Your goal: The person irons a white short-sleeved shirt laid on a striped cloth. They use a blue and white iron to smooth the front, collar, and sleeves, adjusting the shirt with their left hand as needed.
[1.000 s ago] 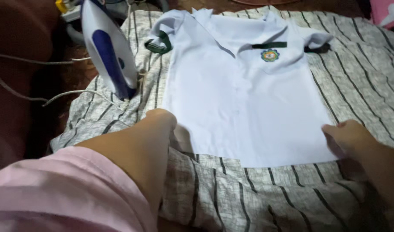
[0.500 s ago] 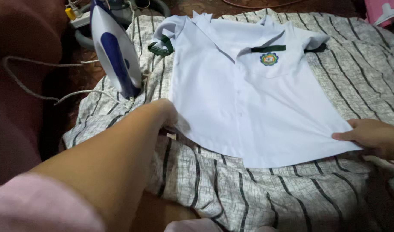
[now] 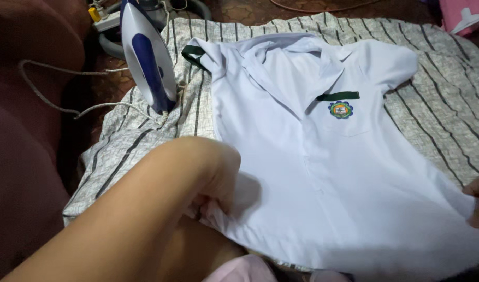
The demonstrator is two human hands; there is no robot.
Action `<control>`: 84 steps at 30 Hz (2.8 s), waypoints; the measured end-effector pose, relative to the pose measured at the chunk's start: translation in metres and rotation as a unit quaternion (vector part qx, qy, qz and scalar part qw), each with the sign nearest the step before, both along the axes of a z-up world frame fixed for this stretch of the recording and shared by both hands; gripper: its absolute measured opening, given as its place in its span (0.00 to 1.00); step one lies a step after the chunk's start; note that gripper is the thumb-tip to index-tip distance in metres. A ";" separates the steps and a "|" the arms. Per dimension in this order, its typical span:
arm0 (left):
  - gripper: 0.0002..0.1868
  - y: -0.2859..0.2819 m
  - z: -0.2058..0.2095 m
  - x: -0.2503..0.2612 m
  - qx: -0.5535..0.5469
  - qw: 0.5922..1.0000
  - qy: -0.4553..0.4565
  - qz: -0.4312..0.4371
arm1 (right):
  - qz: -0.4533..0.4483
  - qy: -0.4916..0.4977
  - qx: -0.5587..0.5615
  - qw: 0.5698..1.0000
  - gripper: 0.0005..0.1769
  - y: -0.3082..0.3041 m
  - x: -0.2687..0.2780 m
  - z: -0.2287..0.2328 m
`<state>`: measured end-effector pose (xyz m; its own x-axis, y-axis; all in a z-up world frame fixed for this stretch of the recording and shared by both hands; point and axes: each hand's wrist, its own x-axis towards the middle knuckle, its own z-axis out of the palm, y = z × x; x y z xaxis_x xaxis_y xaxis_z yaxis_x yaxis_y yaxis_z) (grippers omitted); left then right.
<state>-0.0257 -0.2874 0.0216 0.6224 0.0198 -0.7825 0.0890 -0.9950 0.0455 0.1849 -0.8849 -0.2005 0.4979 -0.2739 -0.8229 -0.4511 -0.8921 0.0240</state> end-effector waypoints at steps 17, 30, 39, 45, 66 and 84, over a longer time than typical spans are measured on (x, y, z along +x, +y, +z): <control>0.26 -0.003 -0.062 0.073 0.023 0.980 -0.185 -0.067 | -0.048 -0.261 0.322 0.909 0.13 0.268 0.073 0.066; 0.24 0.051 -0.161 0.116 -0.056 0.983 -0.171 0.025 | 0.401 -0.440 0.191 0.780 0.21 0.446 0.117 0.052; 0.14 0.042 -0.191 0.137 -0.002 0.999 -0.015 -0.028 | 0.495 -0.455 -0.010 0.740 0.21 0.498 0.146 0.039; 0.14 0.040 -0.188 0.130 -0.022 0.998 -0.055 -0.028 | 0.399 -0.459 -0.048 0.793 0.19 0.435 0.218 0.026; 0.18 0.038 -0.151 0.115 -0.078 0.988 -0.060 0.120 | 0.443 -0.565 -0.071 0.692 0.41 0.460 0.254 0.013; 0.16 0.041 -0.151 0.110 -0.069 0.986 -0.107 0.108 | 0.251 -0.590 0.022 0.767 0.35 0.440 0.263 0.049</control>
<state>0.0846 -0.2461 -0.1296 0.7663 0.0723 -0.6385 0.2722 -0.9366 0.2207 0.4480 -0.4450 -0.1520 0.9370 0.2100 0.2793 0.2639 -0.9491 -0.1717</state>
